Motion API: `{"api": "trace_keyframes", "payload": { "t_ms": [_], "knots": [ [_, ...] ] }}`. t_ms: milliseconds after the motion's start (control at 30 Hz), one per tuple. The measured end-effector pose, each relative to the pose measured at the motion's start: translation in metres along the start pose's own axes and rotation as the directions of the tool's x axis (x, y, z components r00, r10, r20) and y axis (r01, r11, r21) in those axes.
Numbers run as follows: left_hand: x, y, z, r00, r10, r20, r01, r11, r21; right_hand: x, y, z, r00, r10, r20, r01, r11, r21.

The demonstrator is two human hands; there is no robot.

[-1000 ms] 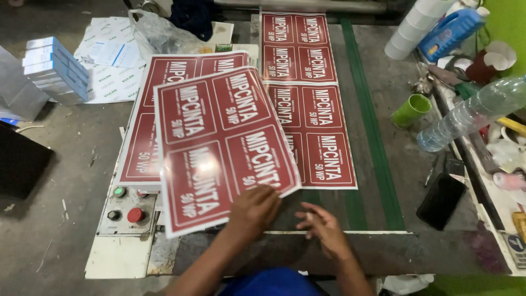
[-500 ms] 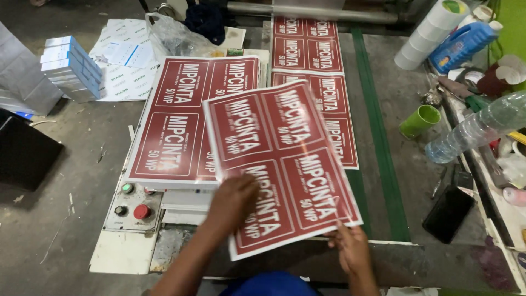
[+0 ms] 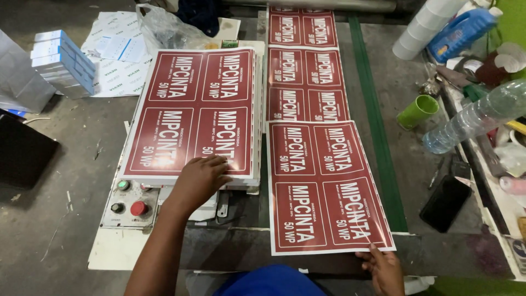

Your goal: Organizing and stacking printed labels on a finishing table in a print shop.

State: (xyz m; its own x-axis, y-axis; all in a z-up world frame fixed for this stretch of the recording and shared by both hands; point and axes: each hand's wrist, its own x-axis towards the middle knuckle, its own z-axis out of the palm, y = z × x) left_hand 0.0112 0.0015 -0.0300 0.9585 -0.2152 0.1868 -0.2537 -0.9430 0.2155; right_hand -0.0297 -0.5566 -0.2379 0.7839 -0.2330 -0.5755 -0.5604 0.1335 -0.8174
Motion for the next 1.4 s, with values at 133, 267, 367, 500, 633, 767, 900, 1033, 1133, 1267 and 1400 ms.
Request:
{"api": "trace_keyframes", "payload": {
  "t_ms": [133, 267, 367, 500, 633, 767, 900, 1033, 1133, 1267, 1400],
  "knots": [
    [0.002, 0.005, -0.019, 1.000, -0.016, -0.005, 0.016, 1.000, -0.022, 0.001, 0.016, -0.010, 1.000, 0.008, -0.009, -0.008, 1.000, 0.005],
    [-0.001, 0.015, -0.032, 0.976, -0.092, -0.199, 0.091, 0.996, -0.011, -0.021, 0.004, 0.010, 0.999, 0.035, 0.004, -0.035, 0.999, 0.009],
    [-0.007, 0.027, -0.034, 0.878, -0.021, -0.478, 0.024, 1.000, 0.001, -0.021, 0.008, 0.022, 0.999, 0.036, 0.017, -0.036, 0.999, 0.010],
    [-0.014, 0.045, -0.036, 0.853, -0.029, -0.521, 0.023, 1.000, -0.019, 0.001, 0.019, 0.032, 0.992, -0.047, 0.114, 0.040, 0.997, 0.063],
    [-0.015, 0.042, -0.002, 0.864, -0.034, -0.502, 0.015, 0.999, -0.041, 0.005, -0.018, 0.069, 0.992, -0.080, 0.102, 0.072, 0.994, 0.077],
    [-0.017, 0.046, 0.010, 0.889, -0.080, -0.450, 0.032, 0.993, -0.115, 0.027, -0.030, 0.078, 0.986, -0.084, 0.146, 0.072, 0.994, 0.085],
    [-0.021, 0.069, -0.012, 0.880, -0.144, -0.452, 0.060, 0.979, -0.195, 0.024, -0.034, 0.079, 0.988, -0.039, 0.150, 0.027, 0.996, 0.084],
    [-0.016, 0.078, 0.025, 0.845, 0.064, -0.531, -0.181, 0.969, -0.171, -0.005, -0.037, 0.101, 0.988, 0.014, 0.154, -0.017, 1.000, 0.021],
    [-0.008, 0.105, 0.045, 0.860, 0.119, -0.497, -0.244, 0.950, -0.194, -0.033, -0.046, 0.135, 0.964, -0.020, 0.264, 0.038, 0.997, -0.062],
    [0.002, 0.141, 0.052, 0.892, 0.237, -0.384, -0.330, 0.923, -0.198, -0.062, -0.064, 0.177, 0.780, -0.148, 0.608, 0.153, 0.987, 0.043],
    [0.001, 0.157, 0.054, 0.911, 0.318, -0.262, -0.369, 0.912, -0.177, -0.053, -0.053, 0.188, 0.590, -0.293, 0.752, -0.012, 0.929, 0.371]
  ]
}}
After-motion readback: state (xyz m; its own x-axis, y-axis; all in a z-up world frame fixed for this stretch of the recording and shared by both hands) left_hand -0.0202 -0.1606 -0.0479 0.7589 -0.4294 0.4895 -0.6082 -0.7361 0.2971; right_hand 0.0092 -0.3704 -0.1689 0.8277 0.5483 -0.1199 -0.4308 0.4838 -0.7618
